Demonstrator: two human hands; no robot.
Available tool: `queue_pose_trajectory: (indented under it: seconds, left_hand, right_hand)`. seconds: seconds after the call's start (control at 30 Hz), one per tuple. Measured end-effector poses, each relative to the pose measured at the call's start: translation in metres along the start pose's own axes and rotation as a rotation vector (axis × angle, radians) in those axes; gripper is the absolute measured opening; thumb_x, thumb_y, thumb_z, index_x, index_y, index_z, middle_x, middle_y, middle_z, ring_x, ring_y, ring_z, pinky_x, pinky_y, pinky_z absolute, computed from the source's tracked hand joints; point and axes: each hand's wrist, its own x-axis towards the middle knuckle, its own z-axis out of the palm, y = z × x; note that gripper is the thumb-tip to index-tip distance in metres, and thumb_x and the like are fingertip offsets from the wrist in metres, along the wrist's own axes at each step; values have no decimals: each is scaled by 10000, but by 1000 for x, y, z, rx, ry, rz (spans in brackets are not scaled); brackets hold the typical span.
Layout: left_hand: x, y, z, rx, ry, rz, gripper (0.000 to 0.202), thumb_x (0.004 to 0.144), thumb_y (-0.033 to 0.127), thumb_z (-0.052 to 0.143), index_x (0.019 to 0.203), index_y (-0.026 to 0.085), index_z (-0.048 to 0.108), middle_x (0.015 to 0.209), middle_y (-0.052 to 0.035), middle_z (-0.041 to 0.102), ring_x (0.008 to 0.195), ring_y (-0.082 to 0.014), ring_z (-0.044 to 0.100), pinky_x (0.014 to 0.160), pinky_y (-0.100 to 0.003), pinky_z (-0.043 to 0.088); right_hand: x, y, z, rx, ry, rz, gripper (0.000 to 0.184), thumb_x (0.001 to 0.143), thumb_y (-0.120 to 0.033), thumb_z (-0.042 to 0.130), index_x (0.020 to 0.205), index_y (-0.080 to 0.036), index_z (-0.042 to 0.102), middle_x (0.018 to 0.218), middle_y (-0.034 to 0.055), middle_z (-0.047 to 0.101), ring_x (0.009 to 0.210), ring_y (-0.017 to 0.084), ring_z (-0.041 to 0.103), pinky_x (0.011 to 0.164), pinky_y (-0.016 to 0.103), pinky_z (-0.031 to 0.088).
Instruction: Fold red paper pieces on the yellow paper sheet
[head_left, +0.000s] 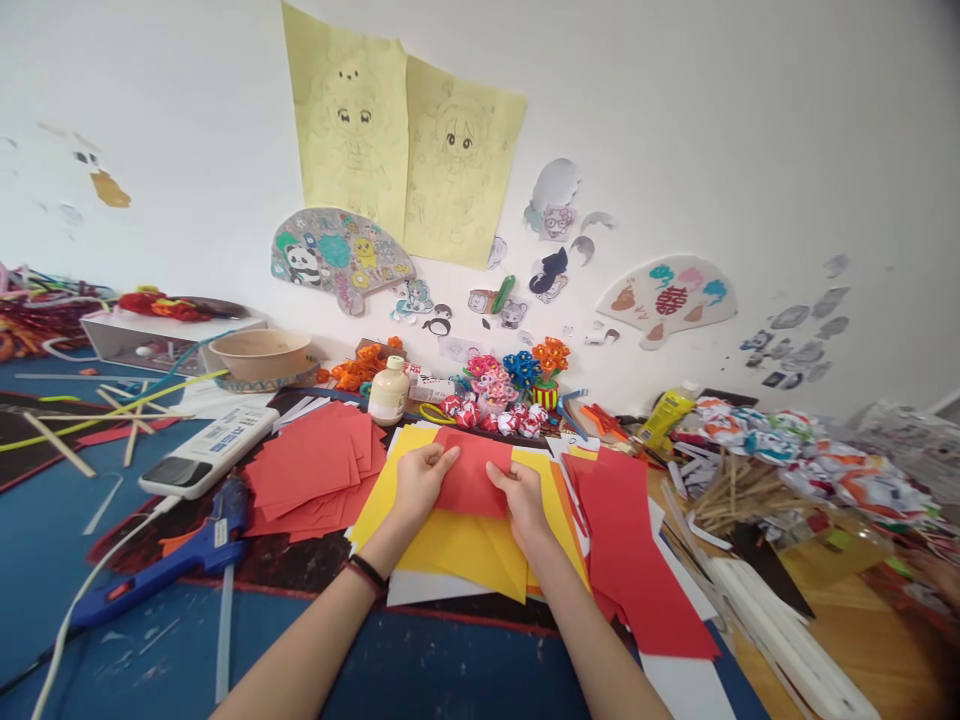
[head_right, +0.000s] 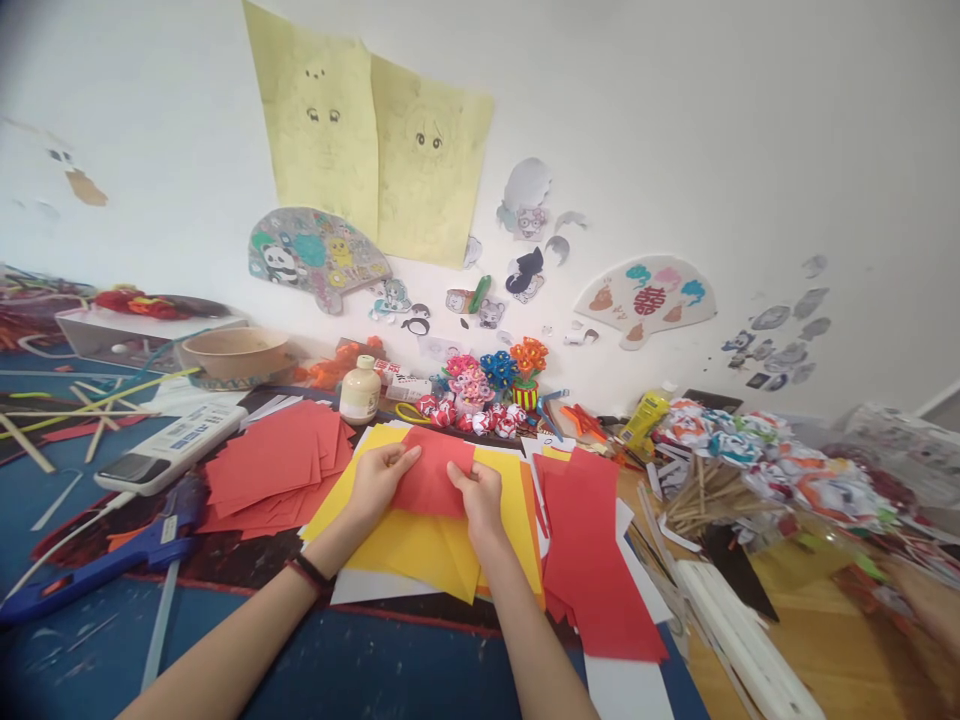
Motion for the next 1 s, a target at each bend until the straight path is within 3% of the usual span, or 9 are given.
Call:
queue_pose_trajectory:
  seconds: [0.37, 0.63, 0.83, 1.0]
  left_hand:
    - [-2, -2, 3, -54, 17, -4, 469, 798, 530, 501, 546, 197, 289, 542, 54, 244, 518, -85, 240, 474, -216, 199]
    - [-2, -1, 5, -112, 29, -6, 466, 793, 504, 529, 550, 198, 276, 552, 54, 226, 522, -81, 215, 465, -216, 186]
    - [-3, -3, 8, -192, 38, -20, 475, 782, 489, 559, 546, 199, 267, 545, 59, 219, 508, -76, 211, 460, -213, 162]
    - [-2, -3, 9, -215, 34, -31, 477, 783, 497, 563, 546, 199, 275, 548, 60, 221, 504, -75, 212, 458, -214, 157]
  right_hand:
    - [1, 7, 3, 53, 25, -30, 332, 637, -462, 771, 715, -156, 671, 663, 18, 663, 584, 181, 562, 550, 295, 440]
    - [-1, 9, 5, -58, 116, -93, 385, 623, -528, 747, 720, -162, 675, 548, 0, 589, 571, 183, 531, 514, 281, 410]
    - [-2, 9, 8, -45, 183, -143, 403, 618, -507, 752, 554, -172, 537, 494, -46, 486, 492, 117, 416, 462, 239, 337]
    - [-4, 8, 8, -52, 187, -153, 427, 638, -478, 745, 520, -188, 453, 483, -63, 430, 478, 101, 357, 448, 230, 289]
